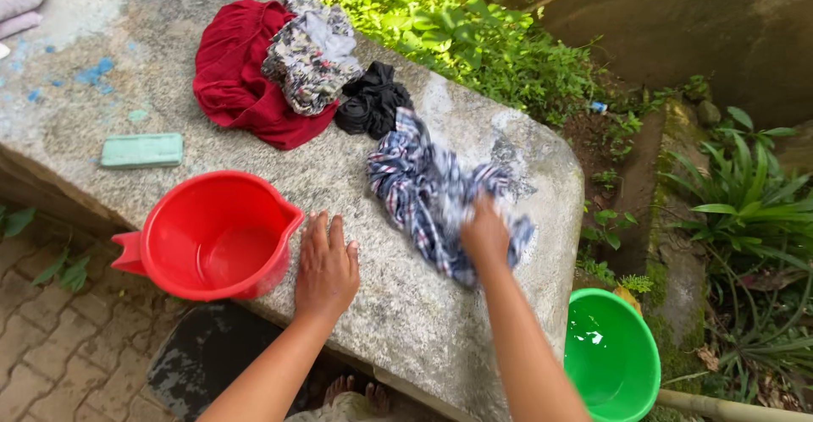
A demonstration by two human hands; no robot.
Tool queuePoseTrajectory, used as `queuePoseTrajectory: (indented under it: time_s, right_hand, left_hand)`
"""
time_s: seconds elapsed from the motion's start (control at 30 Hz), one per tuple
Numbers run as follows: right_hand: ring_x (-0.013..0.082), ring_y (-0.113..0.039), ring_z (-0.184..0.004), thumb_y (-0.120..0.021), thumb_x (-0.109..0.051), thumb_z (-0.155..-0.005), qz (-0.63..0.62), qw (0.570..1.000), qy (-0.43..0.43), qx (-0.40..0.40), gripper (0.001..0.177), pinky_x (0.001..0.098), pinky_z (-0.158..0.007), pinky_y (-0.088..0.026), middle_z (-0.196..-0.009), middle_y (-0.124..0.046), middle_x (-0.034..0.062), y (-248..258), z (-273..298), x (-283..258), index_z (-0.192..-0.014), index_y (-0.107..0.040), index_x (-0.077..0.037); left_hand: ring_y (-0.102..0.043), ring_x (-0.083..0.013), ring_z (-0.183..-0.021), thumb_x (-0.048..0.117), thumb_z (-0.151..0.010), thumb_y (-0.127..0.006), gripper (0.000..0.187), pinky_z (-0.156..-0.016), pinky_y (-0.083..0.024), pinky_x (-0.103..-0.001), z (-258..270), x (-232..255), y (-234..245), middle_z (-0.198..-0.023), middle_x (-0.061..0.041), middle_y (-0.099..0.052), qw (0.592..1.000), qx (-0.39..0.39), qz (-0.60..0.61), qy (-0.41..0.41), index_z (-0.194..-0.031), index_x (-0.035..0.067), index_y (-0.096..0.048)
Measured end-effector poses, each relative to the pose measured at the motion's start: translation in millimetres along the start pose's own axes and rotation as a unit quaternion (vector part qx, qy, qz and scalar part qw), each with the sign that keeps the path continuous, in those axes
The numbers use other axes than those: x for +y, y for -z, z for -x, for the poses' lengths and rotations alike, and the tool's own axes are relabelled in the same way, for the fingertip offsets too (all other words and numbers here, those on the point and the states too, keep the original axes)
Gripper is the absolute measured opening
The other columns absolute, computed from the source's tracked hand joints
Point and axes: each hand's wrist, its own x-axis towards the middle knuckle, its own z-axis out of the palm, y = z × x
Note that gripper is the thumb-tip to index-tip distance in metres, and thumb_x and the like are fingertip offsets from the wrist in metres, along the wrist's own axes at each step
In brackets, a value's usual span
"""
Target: The person washes clothes by hand on a stone slab using soap, a bucket of water, and a red mug, scrubbing several items including a plaid shirt and black fabrics.
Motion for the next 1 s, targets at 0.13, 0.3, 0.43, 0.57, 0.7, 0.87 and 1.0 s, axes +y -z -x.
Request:
queuePoseTrajectory:
  time_s: [0.13, 0.3, 0.43, 0.57, 0.7, 0.87, 1.0]
  right_hand:
    - [0.0312, -0.058, -0.125, -0.053, -0.062, -0.098, 0.095, 0.987, 0.107, 0.074, 0.075, 0.0467, -0.083, -0.059, -0.169, -0.023, -0.0006, -6.6, 59.4, 15.4, -0.150, -0.038, -0.011]
    - [0.0334, -0.059, -0.127, -0.060, -0.039, -0.090, 0.082, 0.994, 0.047, 0.062, 0.064, 0.0541, -0.117, -0.032, -0.167, -0.029, 0.0035, 28.1, -75.2, -30.2, -0.148, -0.049, -0.014]
    - [0.0392, -0.054, -0.138, -0.053, -0.028, -0.093, -0.014, 0.998, 0.025, 0.057, 0.066, 0.0497, -0.125, -0.034, -0.144, -0.061, 0.0189, -6.0, -76.9, -21.8, -0.159, -0.050, -0.019]
    - [0.0367, -0.045, -0.142, -0.058, -0.041, -0.090, 0.001, 0.977, 0.165, 0.134, 0.061, 0.0538, -0.122, -0.014, -0.156, -0.044, 0.0160, -21.5, 3.5, -13.2, -0.138, -0.057, -0.004]
    - [0.0405, -0.052, -0.130, -0.056, -0.048, -0.095, 0.073, 0.982, 0.129, 0.114, 0.061, 0.0589, -0.122, -0.008, -0.162, -0.035, 0.0173, 2.2, -17.1, -28.4, -0.136, -0.057, -0.002]
    - [0.0387, -0.057, -0.131, -0.051, -0.032, -0.097, 0.008, 0.995, 0.062, 0.073, 0.046, 0.0540, -0.118, -0.030, -0.149, -0.054, 0.0171, 8.3, -56.6, -48.0, -0.133, -0.063, -0.006]
    - [0.0333, -0.060, -0.130, -0.063, -0.031, -0.083, 0.023, 0.981, 0.155, 0.117, 0.051, 0.0409, -0.123, -0.029, -0.143, -0.060, 0.0154, -5.2, 37.4, -1.6, -0.129, -0.064, -0.009]
  left_hand:
    - [-0.028, -0.0439, -0.147, 0.032, -0.104, -0.039, 0.055, -0.119, -0.027, -0.053, 2.6, -3.3, -1.4, -0.152, -0.030, -0.035, 1.000, -0.013, -0.009, -0.008, -0.146, -0.004, -0.040]
    - [-0.028, -0.0431, -0.148, 0.032, -0.103, -0.041, 0.054, -0.121, -0.025, -0.052, 0.4, -0.9, 1.6, -0.153, -0.028, -0.036, 1.000, -0.010, -0.017, -0.005, -0.144, -0.003, -0.041]
    - [-0.029, -0.0426, -0.148, 0.030, -0.103, -0.043, 0.054, -0.122, -0.022, -0.052, 0.6, -5.2, 1.3, -0.153, -0.028, -0.037, 1.000, -0.013, -0.007, -0.006, -0.145, -0.004, -0.042]
    - [-0.028, -0.0426, -0.148, 0.029, -0.102, -0.046, 0.054, -0.120, -0.024, -0.053, 1.9, -2.9, 2.5, -0.154, -0.028, -0.036, 1.000, -0.016, -0.002, 0.002, -0.145, -0.004, -0.042]
    - [-0.029, -0.0431, -0.148, 0.029, -0.104, -0.044, 0.053, -0.120, -0.024, -0.052, 1.1, -4.3, 0.8, -0.154, -0.029, -0.036, 1.000, -0.008, -0.006, -0.007, -0.145, -0.005, -0.042]
    - [-0.029, -0.0436, -0.147, 0.030, -0.103, -0.043, 0.055, -0.120, -0.024, -0.052, 1.7, -4.3, -0.8, -0.153, -0.030, -0.036, 1.000, 0.017, -0.001, -0.011, -0.145, -0.005, -0.042]
    - [-0.027, -0.0431, -0.149, 0.031, -0.105, -0.041, 0.053, -0.121, -0.022, -0.052, -1.5, -5.0, -0.7, -0.154, -0.029, -0.035, 1.000, -0.020, -0.006, -0.006, -0.145, -0.004, -0.041]
